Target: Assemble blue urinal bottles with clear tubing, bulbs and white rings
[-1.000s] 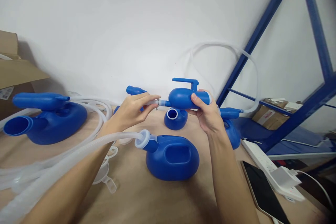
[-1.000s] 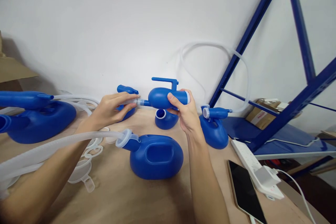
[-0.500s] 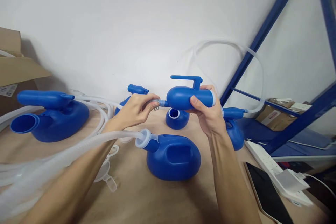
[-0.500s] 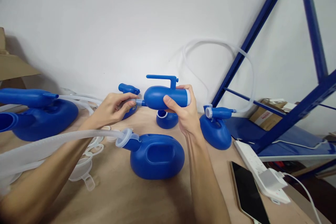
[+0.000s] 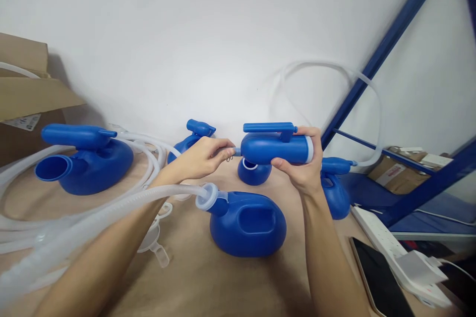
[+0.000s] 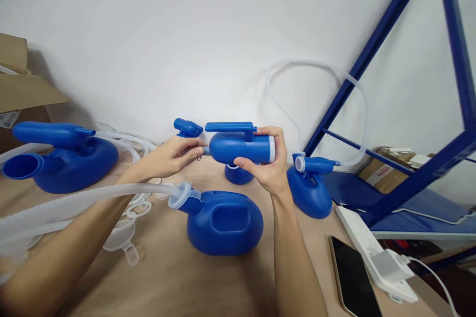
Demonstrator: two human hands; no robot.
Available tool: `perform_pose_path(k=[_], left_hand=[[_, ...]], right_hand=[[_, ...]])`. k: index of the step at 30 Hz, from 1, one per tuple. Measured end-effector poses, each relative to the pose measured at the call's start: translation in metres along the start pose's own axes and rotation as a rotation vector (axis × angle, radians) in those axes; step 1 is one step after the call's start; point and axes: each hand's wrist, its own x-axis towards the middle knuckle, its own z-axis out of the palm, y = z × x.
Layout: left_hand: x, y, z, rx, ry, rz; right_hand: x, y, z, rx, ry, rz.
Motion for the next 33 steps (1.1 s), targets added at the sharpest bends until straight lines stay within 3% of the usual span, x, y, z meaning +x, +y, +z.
perform_pose_path(k=[4,6,11,13,22,29,33], left_hand=[[0.002,0.005,0.000,0.083,0.337,0.132],[0.001,0.008,-0.003,0.102,0.414,0.119],[-0.002,0.008,-0.005,-0.104,0.109,-0.227],[-0.002,0.005,-0.002,-0.260,0.055,-0.265],[0.001,-0.004,0.012,-0.494,0.079,-0.149],[0.002,-0.013,0.023,-0.408,0.167,-0.077],[0.002,-0.012,0.023,-0.392,0.203,-0.055]], right_hand=[[0.003,0.011,-0.002,0.025,0.095,0.069],[0.003,0.010,-0.002,0.009,0.147,0.055],[0.000,0.001,0.007,-0.001,0.186,-0.020],[-0.001,-0.001,0.010,-0.015,0.219,-0.034],[-0.003,0.004,0.013,0.028,0.244,0.030],[-0.003,-0.004,0.015,0.197,0.171,0.074],[-0.003,-0.007,0.016,0.176,0.146,0.072]])
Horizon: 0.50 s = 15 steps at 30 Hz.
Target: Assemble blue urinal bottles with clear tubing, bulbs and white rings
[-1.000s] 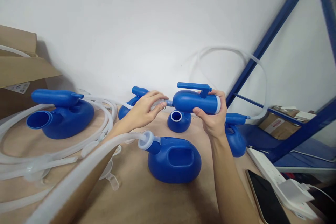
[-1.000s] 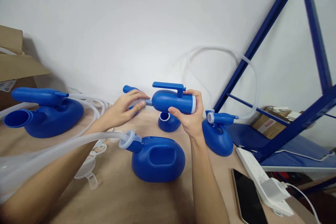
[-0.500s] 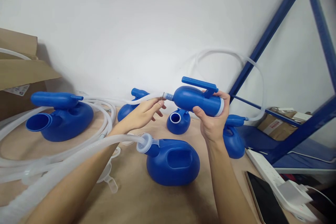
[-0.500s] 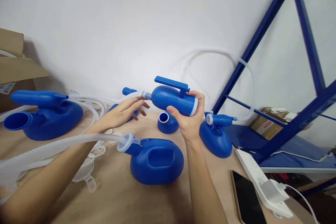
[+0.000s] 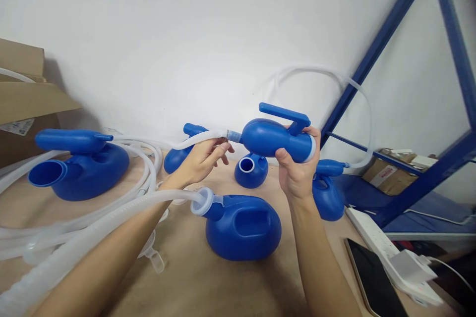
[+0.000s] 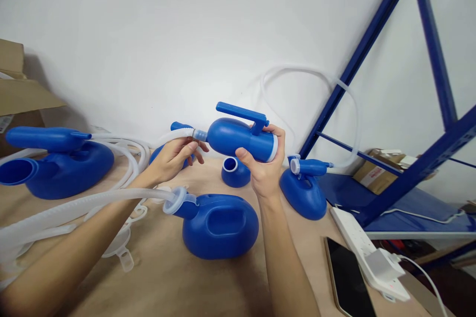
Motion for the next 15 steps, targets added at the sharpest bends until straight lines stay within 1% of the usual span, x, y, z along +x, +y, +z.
perform_pose_path(k=[5,8,11,15], left_hand=[[-0.0008,0.0057,0.0003,-0.124,-0.017,-0.023],[-0.0010,0.0089,0.0012,-0.198,-0.081,-0.091],[-0.0010,0.0095,0.0033,-0.281,-0.143,-0.182],[-0.0004,0.0066,0.0065,-0.389,-0.143,-0.238]], right_hand=[[-0.0007,0.0066,-0.0008,-0.017,0.003,-0.009],[-0.0010,0.0090,-0.0022,-0.094,0.017,-0.024],[-0.0013,0.0065,-0.0033,-0.149,0.010,-0.073],[-0.0010,0.0029,-0.0043,-0.182,-0.002,-0.168]])
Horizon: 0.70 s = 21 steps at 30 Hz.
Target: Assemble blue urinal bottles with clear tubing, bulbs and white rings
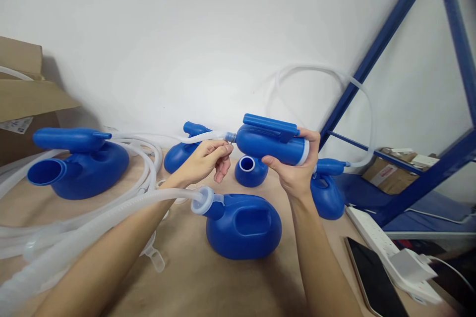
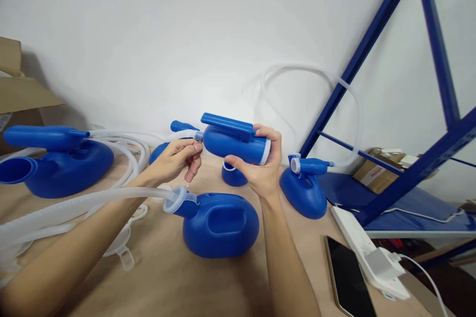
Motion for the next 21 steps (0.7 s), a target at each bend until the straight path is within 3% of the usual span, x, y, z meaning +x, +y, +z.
perform_pose_path(k=[5,9,17,21], left_hand=[[0.002,0.001,0.000,-0.002,-0.047,-0.053],[0.004,0.003,0.000,0.003,0.011,-0.049],[0.006,0.001,0.008,-0.170,0.143,-0.072],[0.006,0.000,0.005,-0.176,0.104,-0.106]], right_hand=[[0.000,0.003,-0.001,-0.029,0.004,0.007],[0.000,0.003,0.001,-0.013,0.001,0.013],[0.002,0.009,0.004,-0.044,0.025,-0.167],[0.001,0.014,0.004,-0.023,0.022,-0.195]])
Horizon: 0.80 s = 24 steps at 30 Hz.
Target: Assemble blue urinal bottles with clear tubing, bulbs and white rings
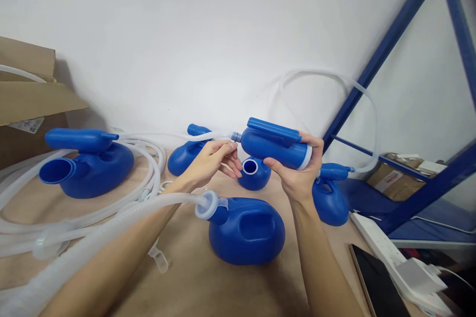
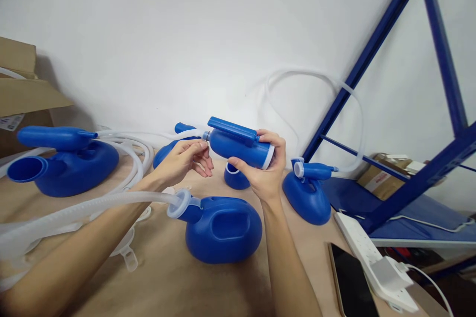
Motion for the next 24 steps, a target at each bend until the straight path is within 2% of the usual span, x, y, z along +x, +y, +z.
perform_pose_path(k=[4,9,15,21,24], left_hand=[[0.000,0.002,-0.009,0.101,-0.080,-0.013],[-0.003,0.011,-0.016,0.283,-0.114,0.012],[-0.006,0.016,-0.018,0.275,-0.160,0.071],[-0.003,0.008,-0.018,0.331,-0.142,0.095],[-0.005,0.014,-0.023,0.498,-0.192,0.026]], right_hand=[[0.000,-0.002,-0.002,0.008,-0.039,0.040],[0.004,-0.008,-0.003,-0.002,-0.110,0.029],[-0.001,-0.003,0.001,0.059,-0.033,0.214],[0.000,0.000,0.003,0.214,-0.088,0.482],[0.003,0.000,0.000,0.131,-0.093,0.423]])
